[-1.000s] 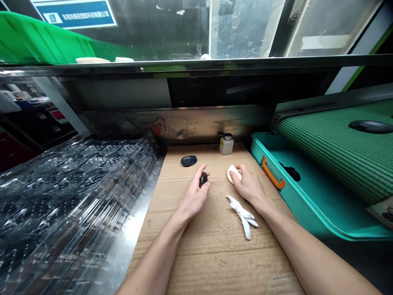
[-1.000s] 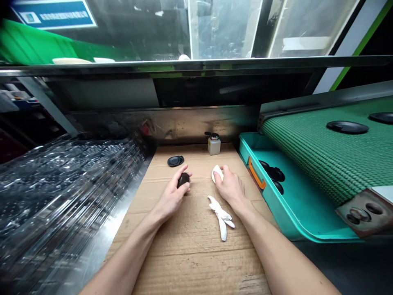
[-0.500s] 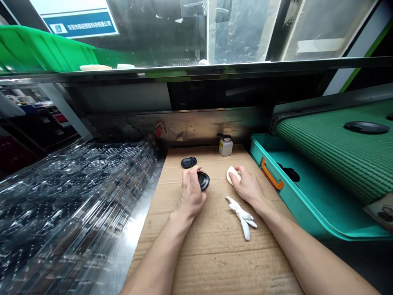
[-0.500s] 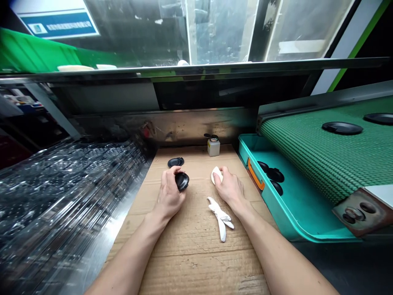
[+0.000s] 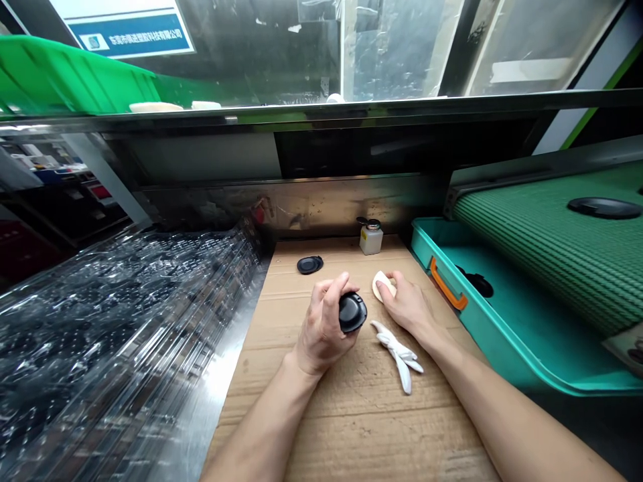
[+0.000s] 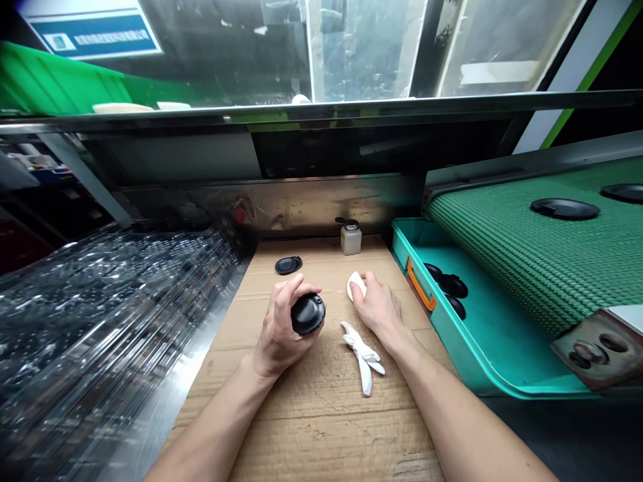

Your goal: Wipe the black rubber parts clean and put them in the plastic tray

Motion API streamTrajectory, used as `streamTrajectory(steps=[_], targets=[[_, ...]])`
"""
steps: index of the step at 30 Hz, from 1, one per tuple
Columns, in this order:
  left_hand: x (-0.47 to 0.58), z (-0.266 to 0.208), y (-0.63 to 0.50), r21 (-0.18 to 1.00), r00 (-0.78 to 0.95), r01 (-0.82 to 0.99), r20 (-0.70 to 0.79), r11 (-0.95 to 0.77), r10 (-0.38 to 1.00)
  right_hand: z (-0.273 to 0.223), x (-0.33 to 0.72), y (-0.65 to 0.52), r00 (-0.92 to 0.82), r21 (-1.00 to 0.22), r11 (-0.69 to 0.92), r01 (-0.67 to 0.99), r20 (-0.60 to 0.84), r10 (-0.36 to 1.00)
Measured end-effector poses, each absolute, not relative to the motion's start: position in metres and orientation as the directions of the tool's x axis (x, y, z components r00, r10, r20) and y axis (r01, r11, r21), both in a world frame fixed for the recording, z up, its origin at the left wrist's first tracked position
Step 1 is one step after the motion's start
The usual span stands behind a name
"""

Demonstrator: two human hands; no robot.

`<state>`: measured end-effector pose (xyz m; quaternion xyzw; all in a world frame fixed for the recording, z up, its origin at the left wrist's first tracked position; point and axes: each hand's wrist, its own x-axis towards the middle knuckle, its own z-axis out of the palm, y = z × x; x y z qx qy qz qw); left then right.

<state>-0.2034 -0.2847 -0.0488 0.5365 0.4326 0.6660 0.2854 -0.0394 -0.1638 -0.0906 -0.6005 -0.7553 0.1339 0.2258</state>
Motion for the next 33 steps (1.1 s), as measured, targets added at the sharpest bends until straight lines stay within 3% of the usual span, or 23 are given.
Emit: streamTrajectory(steps=[16,22,25,27,30,33], targets=[[-0.200,-0.053,-0.296,0.816,-0.203,0.238,0.572,-0.526,0.795,-0.094,-0.039,-0.161,-0.193,-0.476,0.279,0.834,0.221,0.956],[-0.202,-0.052,-0.293,0.737,-0.110,0.398,0.630,-0.547,0.769,-0.093,-0.039,-0.161,-0.194,-0.465,0.277,0.841,0.218,0.956],[-0.213,-0.057,-0.282,0.615,-0.005,0.655,0.586,-0.440,0.810,-0.091,-0.039,-0.162,-0.189,-0.450,0.258,0.855,0.194,0.963],[-0.223,-0.062,-0.274,0.510,-0.076,0.825,0.527,-0.243,0.846,-0.089,-0.039,-0.163,-0.185,-0.438,0.245,0.865,0.175,0.967],[-0.238,-0.071,-0.272,0.433,-0.207,0.901,0.404,0.012,0.891,-0.086,-0.039,-0.165,-0.186,-0.432,0.238,0.870,0.159,0.970],[-0.255,-0.076,-0.282,0.446,-0.084,0.894,0.271,-0.048,0.959,-0.084,-0.039,-0.166,-0.187,-0.434,0.236,0.869,0.153,0.970]])
